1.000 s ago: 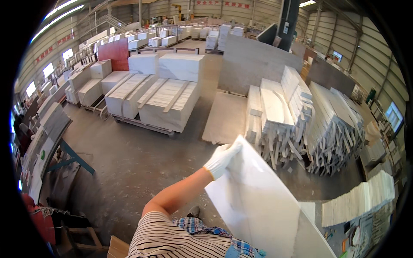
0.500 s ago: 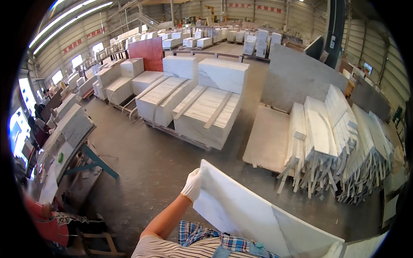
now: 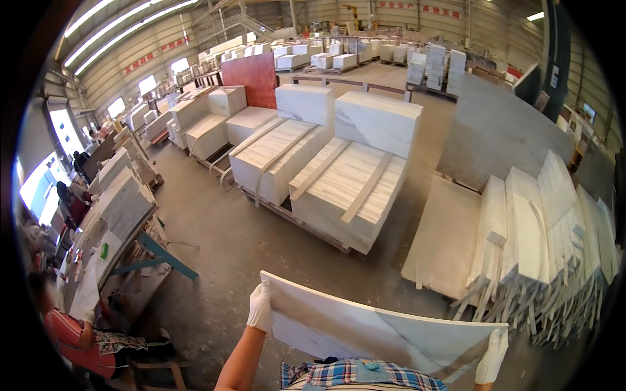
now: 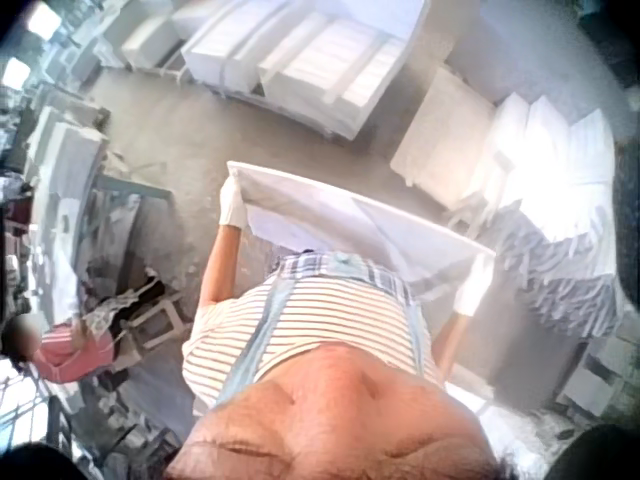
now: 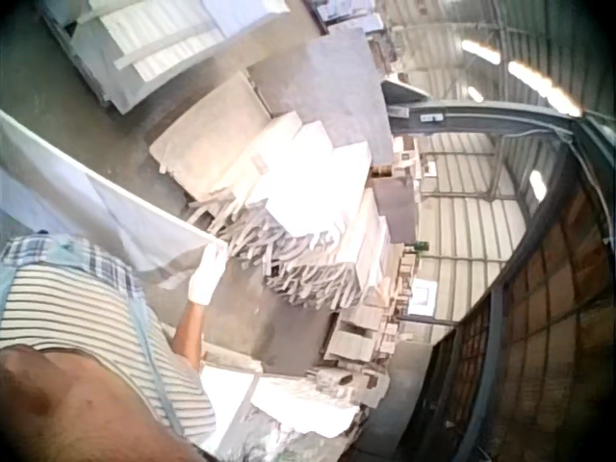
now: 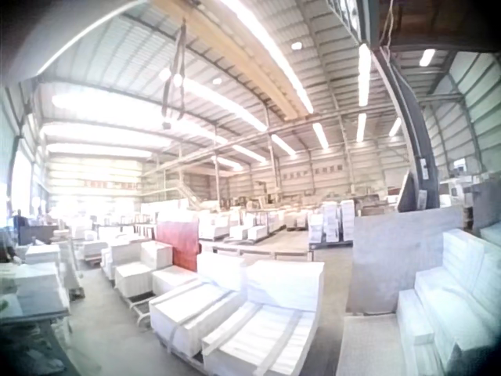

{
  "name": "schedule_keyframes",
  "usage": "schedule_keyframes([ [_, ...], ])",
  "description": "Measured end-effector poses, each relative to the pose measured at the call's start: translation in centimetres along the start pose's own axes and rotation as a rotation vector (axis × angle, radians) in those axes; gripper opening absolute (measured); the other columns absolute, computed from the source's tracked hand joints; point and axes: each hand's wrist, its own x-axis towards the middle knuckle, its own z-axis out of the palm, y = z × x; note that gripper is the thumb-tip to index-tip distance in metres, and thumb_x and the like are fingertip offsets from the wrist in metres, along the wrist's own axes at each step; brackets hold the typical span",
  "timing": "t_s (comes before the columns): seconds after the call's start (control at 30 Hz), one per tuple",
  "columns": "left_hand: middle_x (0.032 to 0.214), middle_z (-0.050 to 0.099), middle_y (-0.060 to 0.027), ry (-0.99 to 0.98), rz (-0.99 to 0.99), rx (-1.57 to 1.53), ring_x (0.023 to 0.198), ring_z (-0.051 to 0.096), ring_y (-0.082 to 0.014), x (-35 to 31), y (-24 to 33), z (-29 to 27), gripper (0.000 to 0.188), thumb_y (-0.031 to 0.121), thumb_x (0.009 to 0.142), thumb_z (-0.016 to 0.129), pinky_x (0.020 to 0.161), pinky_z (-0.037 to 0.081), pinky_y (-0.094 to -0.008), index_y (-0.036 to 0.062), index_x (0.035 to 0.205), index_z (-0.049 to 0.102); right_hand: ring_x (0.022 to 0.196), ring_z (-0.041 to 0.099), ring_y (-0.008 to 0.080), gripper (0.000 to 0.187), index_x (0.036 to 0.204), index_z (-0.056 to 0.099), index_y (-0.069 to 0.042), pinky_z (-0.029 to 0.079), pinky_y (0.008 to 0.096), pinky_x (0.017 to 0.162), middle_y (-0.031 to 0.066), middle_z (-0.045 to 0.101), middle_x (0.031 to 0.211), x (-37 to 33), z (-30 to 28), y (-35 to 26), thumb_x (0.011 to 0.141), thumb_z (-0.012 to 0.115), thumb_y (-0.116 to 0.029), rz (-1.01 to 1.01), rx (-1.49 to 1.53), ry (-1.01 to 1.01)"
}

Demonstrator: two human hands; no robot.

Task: The person cleans a white marble-patterned tile with a spray bottle and cloth, then uses a metal scraper and a green sponge to smooth the surface. They flip the tile, continue scraping and wiping, and finally place the finished tile onto a stack.

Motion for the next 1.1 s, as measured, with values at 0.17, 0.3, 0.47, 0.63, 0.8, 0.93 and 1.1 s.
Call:
schedule_keyframes([
  [0.17, 0.116, 0.073, -0.0117, 0.068, 0.039, 0.045, 0.106, 0.068, -0.0209, 8.5, 2.0, 3.0, 0.058, 0.051, 0.112, 0.050, 0.098, 0.054, -0.0377, -0.0026, 0.125, 0.068, 0.130, 0.055, 0.0229, 0.063, 0.152, 0.046, 0.012, 0.041, 0.0354, 0.114, 0.0160, 0.058, 0.145, 14.0, 10.1, -1.5, 0.112, 0.057, -0.035, -0.037, -0.011, -0.181],
  [0.3, 0.111, 0.074, -0.0093, 0.187, 0.105, -0.023, 0.099, 0.069, -0.0183, 13.9, 2.3, 6.2, 0.054, 0.048, 0.111, 0.056, 0.092, 0.055, -0.0365, -0.0034, 0.121, 0.070, 0.134, 0.052, 0.0262, 0.070, 0.153, 0.042, 0.014, 0.038, 0.0382, 0.118, 0.0215, 0.055, 0.148, 24.7, 16.8, -1.5, 0.109, 0.060, -0.037, 0.014, -0.017, -0.188],
  [0.47, 0.110, 0.075, -0.0085, 0.282, 0.092, -0.068, 0.100, 0.069, -0.0186, 19.1, 2.1, 9.4, 0.056, 0.051, 0.109, 0.058, 0.091, 0.055, -0.0368, -0.0028, 0.120, 0.070, 0.127, 0.056, 0.0219, 0.059, 0.149, 0.051, 0.008, 0.044, 0.0368, 0.111, 0.0137, 0.061, 0.140, 33.8, 24.0, -2.4, 0.111, 0.059, -0.036, -0.059, -0.028, -0.349],
  [0.63, 0.113, 0.074, -0.0083, 0.314, 0.063, -0.074, 0.102, 0.069, -0.0189, 27.5, 1.8, 13.7, 0.055, 0.050, 0.109, 0.058, 0.093, 0.055, -0.0372, -0.0021, 0.122, 0.070, 0.140, 0.050, 0.0278, 0.072, 0.156, 0.041, 0.010, 0.037, 0.0380, 0.119, 0.0201, 0.053, 0.152, 40.6, 30.2, -2.5, 0.109, 0.061, -0.041, 0.013, -0.147, -0.313],
  [0.8, 0.122, 0.071, -0.0097, 0.269, 0.063, -0.142, 0.110, 0.066, -0.0203, 38.0, 1.4, 20.7, 0.055, 0.048, 0.112, 0.053, 0.097, 0.054, -0.0397, -0.0015, 0.131, 0.066, 0.154, 0.037, 0.0306, 0.082, 0.162, 0.031, 0.010, 0.029, 0.0395, 0.126, 0.0226, 0.039, 0.166, 48.2, 36.2, -4.5, 0.108, 0.062, -0.042, 0.041, -0.116, -0.244],
  [0.93, 0.133, 0.068, -0.0121, 0.198, 0.038, -0.209, 0.118, 0.066, -0.0248, 46.6, 1.3, 25.5, 0.064, 0.053, 0.111, 0.052, 0.105, 0.053, -0.0417, -0.0017, 0.144, 0.058, 0.147, 0.043, 0.0290, 0.074, 0.157, 0.040, 0.007, 0.033, 0.0393, 0.123, 0.0192, 0.047, 0.158, 54.0, 37.5, -5.5, 0.107, 0.065, -0.042, 0.026, -0.301, -0.264],
  [1.1, 0.142, 0.063, -0.0149, 0.123, 0.011, -0.215, 0.128, 0.060, -0.0263, 56.3, 2.0, 31.9, 0.078, 0.064, 0.106, 0.055, 0.112, 0.047, -0.0429, -0.0030, 0.147, 0.054, 0.109, 0.056, 0.0197, 0.043, 0.122, 0.061, -0.001, 0.045, 0.0352, 0.099, 0.0065, 0.062, 0.113, 59.6, 39.5, -6.7, 0.105, 0.069, -0.040, -0.105, -0.237, -0.385],
])
